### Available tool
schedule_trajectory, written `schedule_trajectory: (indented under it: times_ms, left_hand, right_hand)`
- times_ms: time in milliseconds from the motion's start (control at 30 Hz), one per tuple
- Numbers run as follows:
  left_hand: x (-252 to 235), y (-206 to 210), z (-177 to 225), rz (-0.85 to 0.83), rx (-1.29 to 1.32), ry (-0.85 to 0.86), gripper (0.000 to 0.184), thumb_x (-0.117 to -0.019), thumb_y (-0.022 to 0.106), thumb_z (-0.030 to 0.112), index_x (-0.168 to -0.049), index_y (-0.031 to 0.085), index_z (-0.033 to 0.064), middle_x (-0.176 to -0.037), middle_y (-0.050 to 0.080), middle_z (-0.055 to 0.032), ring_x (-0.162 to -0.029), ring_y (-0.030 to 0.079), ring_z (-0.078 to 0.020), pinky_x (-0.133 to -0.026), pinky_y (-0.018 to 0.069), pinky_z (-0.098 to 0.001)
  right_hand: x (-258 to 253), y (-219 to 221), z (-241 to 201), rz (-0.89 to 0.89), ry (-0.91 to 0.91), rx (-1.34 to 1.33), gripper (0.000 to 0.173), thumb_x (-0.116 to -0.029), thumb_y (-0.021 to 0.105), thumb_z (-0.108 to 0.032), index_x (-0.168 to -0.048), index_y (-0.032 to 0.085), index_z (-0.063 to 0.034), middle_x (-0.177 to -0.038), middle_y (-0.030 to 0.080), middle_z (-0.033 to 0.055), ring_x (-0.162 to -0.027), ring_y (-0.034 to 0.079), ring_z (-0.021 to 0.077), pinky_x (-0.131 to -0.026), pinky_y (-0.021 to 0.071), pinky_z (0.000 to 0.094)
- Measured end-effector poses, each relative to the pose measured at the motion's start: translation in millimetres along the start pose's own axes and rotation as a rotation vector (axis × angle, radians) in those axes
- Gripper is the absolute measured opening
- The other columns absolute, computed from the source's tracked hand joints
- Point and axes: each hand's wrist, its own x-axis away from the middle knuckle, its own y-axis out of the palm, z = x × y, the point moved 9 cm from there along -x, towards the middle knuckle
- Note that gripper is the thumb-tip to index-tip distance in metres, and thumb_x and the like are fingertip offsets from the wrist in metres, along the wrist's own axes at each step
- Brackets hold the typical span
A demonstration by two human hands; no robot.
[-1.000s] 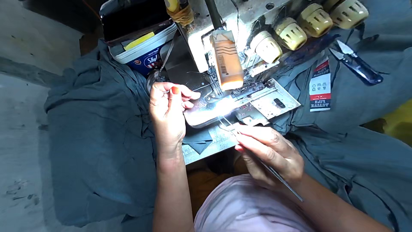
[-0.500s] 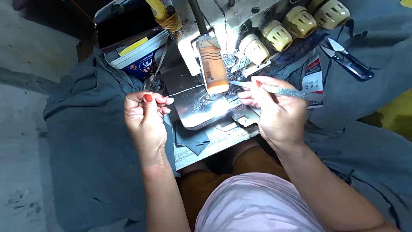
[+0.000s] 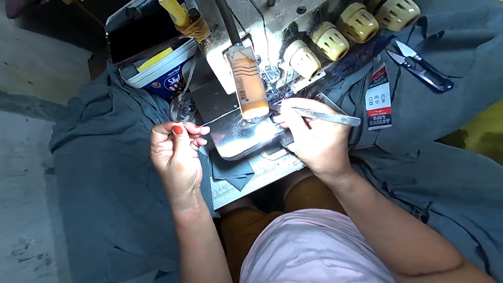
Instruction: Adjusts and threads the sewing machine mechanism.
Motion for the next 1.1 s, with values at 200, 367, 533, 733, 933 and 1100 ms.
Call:
schedule_trajectory:
  times_ms: [200,367,533,733,933,1100]
  left_hand:
    - [-1.8,2.4,-3.7,-0.015,0.026,-0.007,0.024,-0.1058,0.042,0.0,-0.102,0.059,0.0155,-0.089,0.072,0.0041,-0.08,0.072,-0.0085,-0.072,0.0617,-0.0231]
    - [-6.6,-13.4,-5.0,0.077,0.066,-0.05,0.028,-0.1076,0.036,0.003,-0.098,0.058,0.0175,-0.082,0.068,0.0068,-0.075,0.069,-0.0054,-0.068,0.0593,-0.0199]
    - [-5.1,-68.8,0.7,0.208,-0.041,-0.069,0.029,-0.1083,0.034,0.006,-0.099,0.056,0.022,-0.077,0.065,0.0123,-0.072,0.065,-0.0019,-0.068,0.0561,-0.0179]
    - [11.6,-194.8,25.0,0.482,-0.125,-0.103,0.034,-0.1076,0.029,0.0,-0.092,0.054,0.017,-0.074,0.066,0.0099,-0.068,0.065,0.0002,-0.065,0.0552,-0.014]
    - [34.9,-361.4,18.4,0.762,-0.247,-0.2,0.01,-0.1083,0.039,0.004,-0.113,0.046,0.0086,-0.084,0.063,0.0026,-0.075,0.067,-0.0054,-0.073,0.0584,-0.0209]
    - [18.9,-182.2,38.7,0.356,-0.96,-0.302,0.057,-0.1073,0.047,0.017,-0.153,0.026,-0.009,-0.149,0.041,-0.0299,-0.125,0.054,-0.0307,-0.101,0.047,-0.045]
  right_hand:
    - [2.6,-8.4,-14.5,0.008,-0.232,0.204,0.015,-0.0949,0.064,0.001,-0.104,0.072,0.0103,-0.097,0.074,0.0159,-0.089,0.072,0.0078,-0.083,0.0571,0.0171]
    - [1.1,-7.3,-19.2,0.003,-0.299,0.184,0.015,-0.0947,0.065,0.001,-0.104,0.073,0.0101,-0.099,0.074,0.0163,-0.093,0.071,0.0089,-0.086,0.0562,0.0179]
    - [5.6,-14.7,-17.8,0.001,-0.276,0.058,0.017,-0.094,0.066,0.003,-0.108,0.07,0.0119,-0.107,0.074,0.0158,-0.102,0.071,0.0099,-0.092,0.0577,0.0218]
    - [16.6,-45.8,-12.7,-0.007,-0.211,0.025,0.018,-0.0972,0.064,-0.002,-0.112,0.07,0.006,-0.11,0.073,0.006,-0.101,0.071,0.0084,-0.09,0.0607,0.0254]
    - [22.3,-83.7,1.8,0.03,-0.15,0.087,0.019,-0.0994,0.063,-0.008,-0.115,0.072,-0.0022,-0.106,0.075,-0.002,-0.095,0.072,0.0064,-0.085,0.0613,0.0245]
    - [30.8,-78.9,0.5,0.031,-0.111,0.039,0.017,-0.0983,0.064,-0.008,-0.113,0.073,-0.0101,-0.101,0.075,-0.0106,-0.09,0.071,0.0008,-0.082,0.0606,0.0202]
